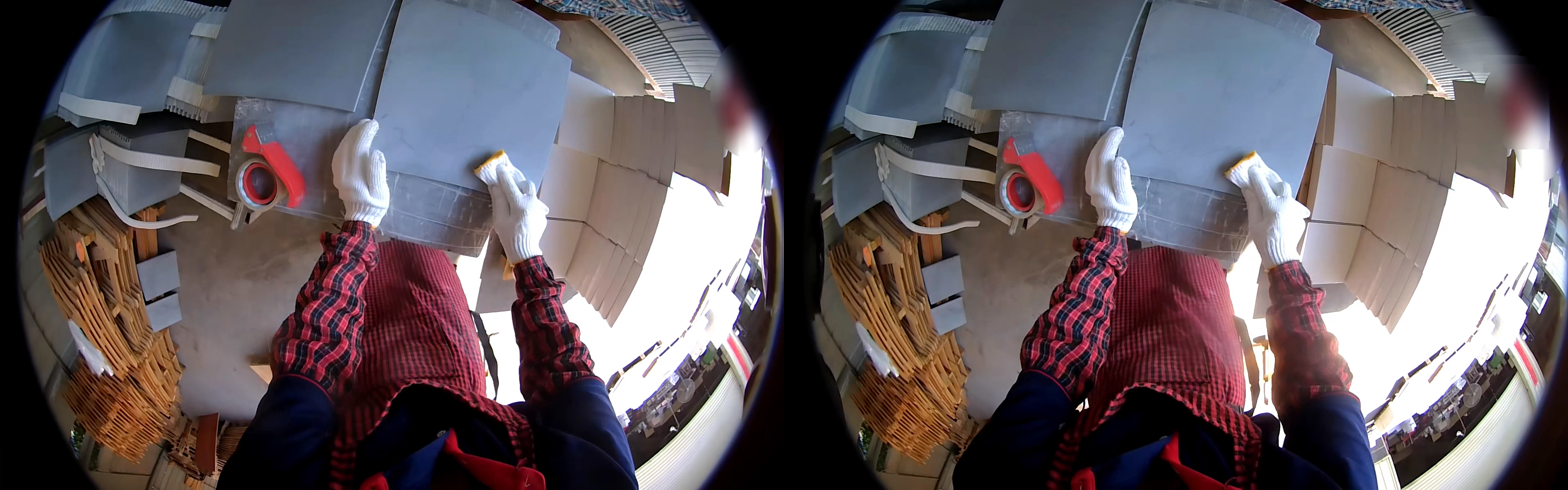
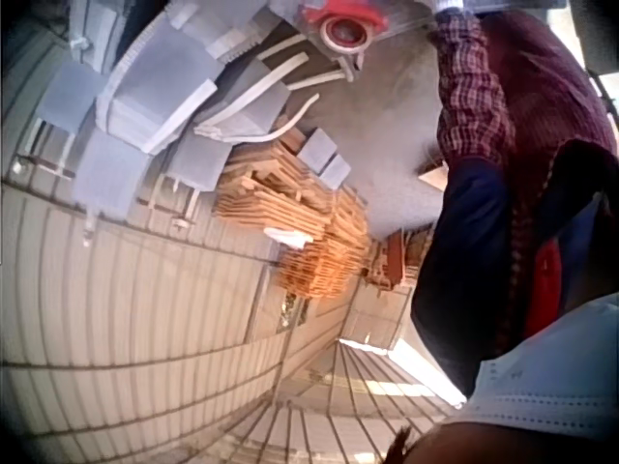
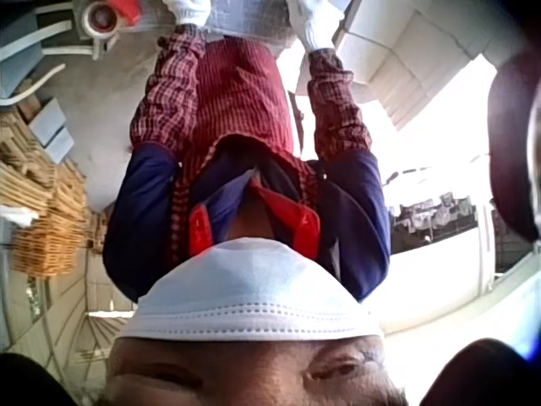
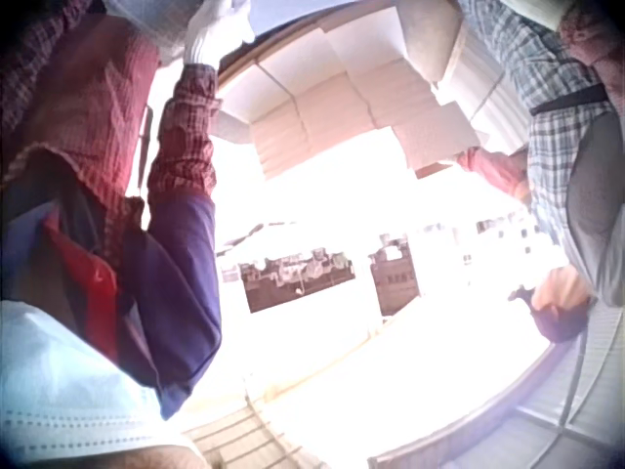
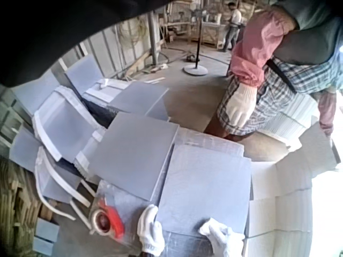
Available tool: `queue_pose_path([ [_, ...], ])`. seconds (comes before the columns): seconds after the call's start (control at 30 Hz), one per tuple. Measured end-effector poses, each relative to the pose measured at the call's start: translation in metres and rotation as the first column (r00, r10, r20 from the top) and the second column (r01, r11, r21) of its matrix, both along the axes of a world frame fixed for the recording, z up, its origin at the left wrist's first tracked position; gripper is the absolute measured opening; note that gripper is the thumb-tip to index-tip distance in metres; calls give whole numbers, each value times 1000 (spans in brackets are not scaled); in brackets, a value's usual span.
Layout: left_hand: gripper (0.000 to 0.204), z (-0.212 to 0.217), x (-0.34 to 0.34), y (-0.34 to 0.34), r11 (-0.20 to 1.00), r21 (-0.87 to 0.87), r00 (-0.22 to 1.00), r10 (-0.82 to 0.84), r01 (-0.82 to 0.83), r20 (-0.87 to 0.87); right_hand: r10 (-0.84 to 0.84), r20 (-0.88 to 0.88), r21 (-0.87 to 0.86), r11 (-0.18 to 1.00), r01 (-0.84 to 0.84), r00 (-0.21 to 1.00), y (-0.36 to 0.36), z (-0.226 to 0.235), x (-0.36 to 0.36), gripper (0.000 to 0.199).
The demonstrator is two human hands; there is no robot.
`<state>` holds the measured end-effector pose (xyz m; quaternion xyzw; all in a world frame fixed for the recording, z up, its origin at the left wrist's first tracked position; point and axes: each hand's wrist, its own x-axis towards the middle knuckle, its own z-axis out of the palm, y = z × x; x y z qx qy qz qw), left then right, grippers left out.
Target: The person picks up gray panels and places them on a workbench, then folds and tapes cardboard pieces into box shapes. They handle panels and boxes one at a time, using a tape dispenser to seal edges while a coworker assists nearby.
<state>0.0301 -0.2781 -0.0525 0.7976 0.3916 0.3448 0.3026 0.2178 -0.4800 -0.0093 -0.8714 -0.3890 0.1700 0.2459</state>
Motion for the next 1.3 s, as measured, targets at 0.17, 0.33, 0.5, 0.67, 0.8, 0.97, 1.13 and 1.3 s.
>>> queue_pose_path([
  [0.17, 40, 2, 6, 1, 999, 24, 999, -48, 47, 4, -191, 161, -51, 978, 202, 968, -16, -11, -1, 35],
  [0.33, 41, 3, 5, 0, 995, -38, 996, -88, 88, 8, -227, -334, -470, 882, 47, 915, 118, 19, -97, 45],
  [0.5, 40, 9, -9, 7, 979, -168, 993, -114, 114, 12, 325, 60, -159, 937, -312, 944, 109, -22, -108, 37],
  [0.67, 43, 8, -5, 1, 964, 167, 938, -148, 208, -315, -135, 191, -140, 977, 163, 972, 1, 3, -2, 32],
  [0.8, 50, 16, 7, -3, 952, 195, 880, -126, 237, -457, -550, -35, -500, 733, 462, 834, -111, -39, 49, 47],
  [0.97, 67, 32, -18, -29, 959, 22, 789, -219, 283, -573, -534, -148, -621, 705, 342, 833, -126, 32, -12, 41],
  [1.13, 68, 59, -60, -86, 973, -67, 787, -220, 223, -576, -109, -59, -278, 956, 89, 992, -85, 64, -75, 28],
  [1.3, 37, 97, -144, -91, 871, -338, 811, -467, 356, -353, 221, -10, -84, 972, -221, 975, 43, 63, -125, 32],
])
